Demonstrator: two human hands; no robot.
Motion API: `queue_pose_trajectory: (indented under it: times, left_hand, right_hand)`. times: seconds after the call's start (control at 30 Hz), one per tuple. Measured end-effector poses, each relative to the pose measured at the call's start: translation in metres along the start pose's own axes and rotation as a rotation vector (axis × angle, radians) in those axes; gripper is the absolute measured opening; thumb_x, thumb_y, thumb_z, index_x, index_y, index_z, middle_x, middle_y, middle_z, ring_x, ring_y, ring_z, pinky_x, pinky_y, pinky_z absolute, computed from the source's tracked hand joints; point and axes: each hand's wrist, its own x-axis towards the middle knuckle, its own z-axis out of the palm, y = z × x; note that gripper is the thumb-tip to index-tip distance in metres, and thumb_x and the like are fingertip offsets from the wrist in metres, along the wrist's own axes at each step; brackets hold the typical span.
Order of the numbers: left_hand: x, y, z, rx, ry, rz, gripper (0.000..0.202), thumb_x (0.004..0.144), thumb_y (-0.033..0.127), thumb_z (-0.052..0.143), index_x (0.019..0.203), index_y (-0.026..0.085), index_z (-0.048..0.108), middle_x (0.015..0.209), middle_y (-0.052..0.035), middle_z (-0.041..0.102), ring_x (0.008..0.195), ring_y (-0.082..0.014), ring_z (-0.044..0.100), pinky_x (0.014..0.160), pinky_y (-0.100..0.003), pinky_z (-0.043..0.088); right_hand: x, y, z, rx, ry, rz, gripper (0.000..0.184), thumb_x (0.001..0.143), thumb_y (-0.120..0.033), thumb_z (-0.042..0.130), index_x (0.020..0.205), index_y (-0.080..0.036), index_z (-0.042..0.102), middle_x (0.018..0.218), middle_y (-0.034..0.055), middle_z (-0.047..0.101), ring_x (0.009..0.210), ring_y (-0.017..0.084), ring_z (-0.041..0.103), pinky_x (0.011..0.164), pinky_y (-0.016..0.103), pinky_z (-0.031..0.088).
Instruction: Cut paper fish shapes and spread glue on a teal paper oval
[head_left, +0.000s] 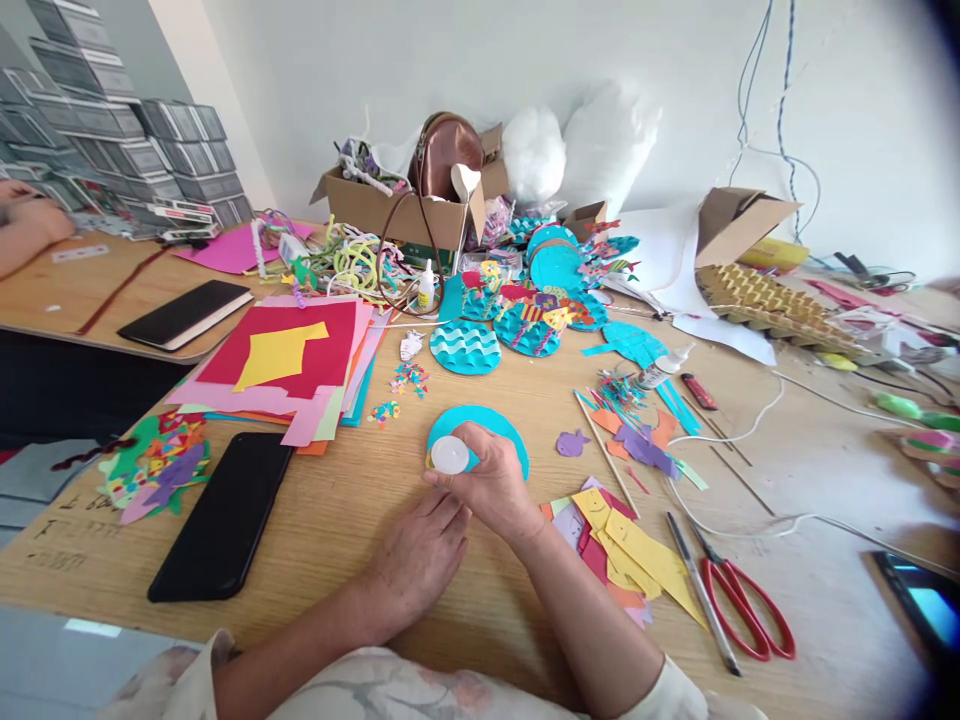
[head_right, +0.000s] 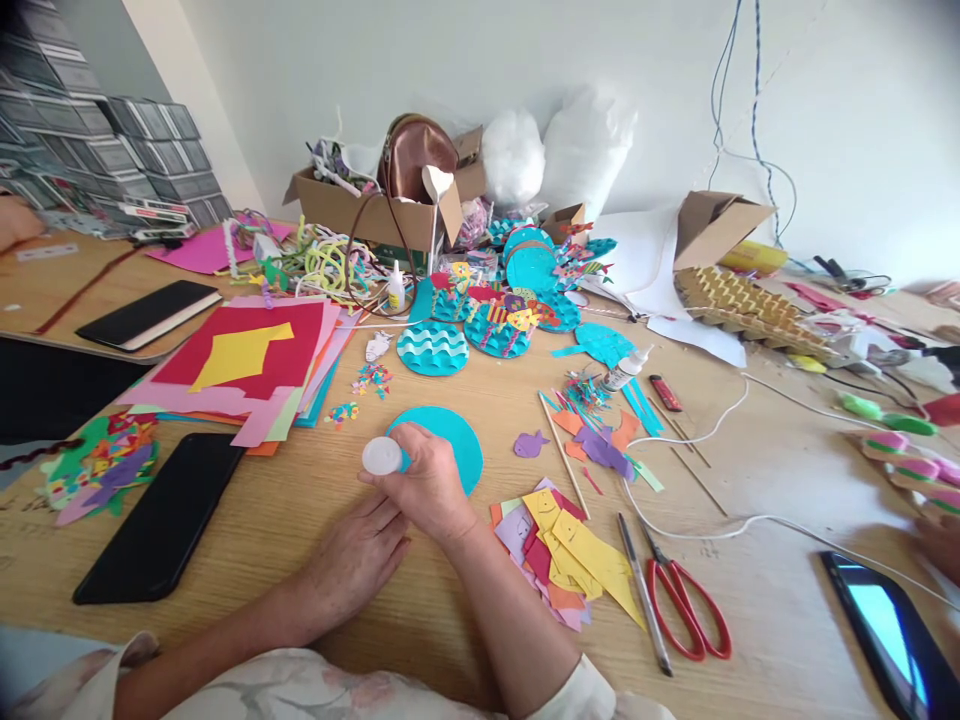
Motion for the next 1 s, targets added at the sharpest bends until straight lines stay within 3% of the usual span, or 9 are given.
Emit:
queue_pose_trajectory:
  times: [0.23,0.4,0.83,1.0]
  left_hand:
    - [0.0008,-0.0004,0.0008,0.008,-0.012,0.002,0.024,0.081,0.010,0.044,0.102,0.013,0.055,0.103,-0.0098,0.065,0.101,-0.0239,0.058,0.087,-0.037,0.049]
    - [0.0001,-0.0006,0.0026,0.029,0.010,0.019,0.021,0.082,0.010,0.045,0.100,0.012,0.057,0.101,-0.0109,0.065,0.102,-0.0242,0.057,0.091,-0.038,0.046]
    - [-0.0011,-0.0014,0.0042,0.053,0.023,0.032,0.026,0.082,0.013,0.049,0.106,0.008,0.055,0.105,-0.0124,0.064,0.105,-0.0244,0.056,0.092,-0.037,0.044]
    - [-0.0009,-0.0018,0.0051,0.054,0.033,0.038,0.026,0.082,0.013,0.049,0.107,0.008,0.054,0.104,-0.0124,0.065,0.105,-0.0240,0.057,0.093,-0.036,0.044]
  right_hand:
    - [0.0005,0.0008,-0.0008,0.020,0.014,0.014,0.021,0.068,-0.031,0.066,0.062,-0.021,0.048,0.062,-0.0032,0.052,0.058,0.013,0.048,0.054,0.021,0.036]
    - [0.0017,-0.0014,-0.0030,0.019,-0.069,0.009,0.022,0.065,-0.027,0.071,0.065,-0.020,0.050,0.065,-0.0037,0.053,0.062,0.013,0.049,0.056,0.021,0.036]
    - [0.0051,0.0043,-0.0054,0.071,-0.097,0.156,0.023,0.066,-0.025,0.070,0.084,-0.019,0.056,0.074,-0.0014,0.060,0.070,0.016,0.055,0.063,0.024,0.041]
    - [0.0054,0.0037,-0.0056,0.106,-0.061,0.186,0.023,0.065,-0.027,0.070,0.081,-0.020,0.056,0.073,-0.0020,0.060,0.069,0.016,0.056,0.061,0.024,0.041]
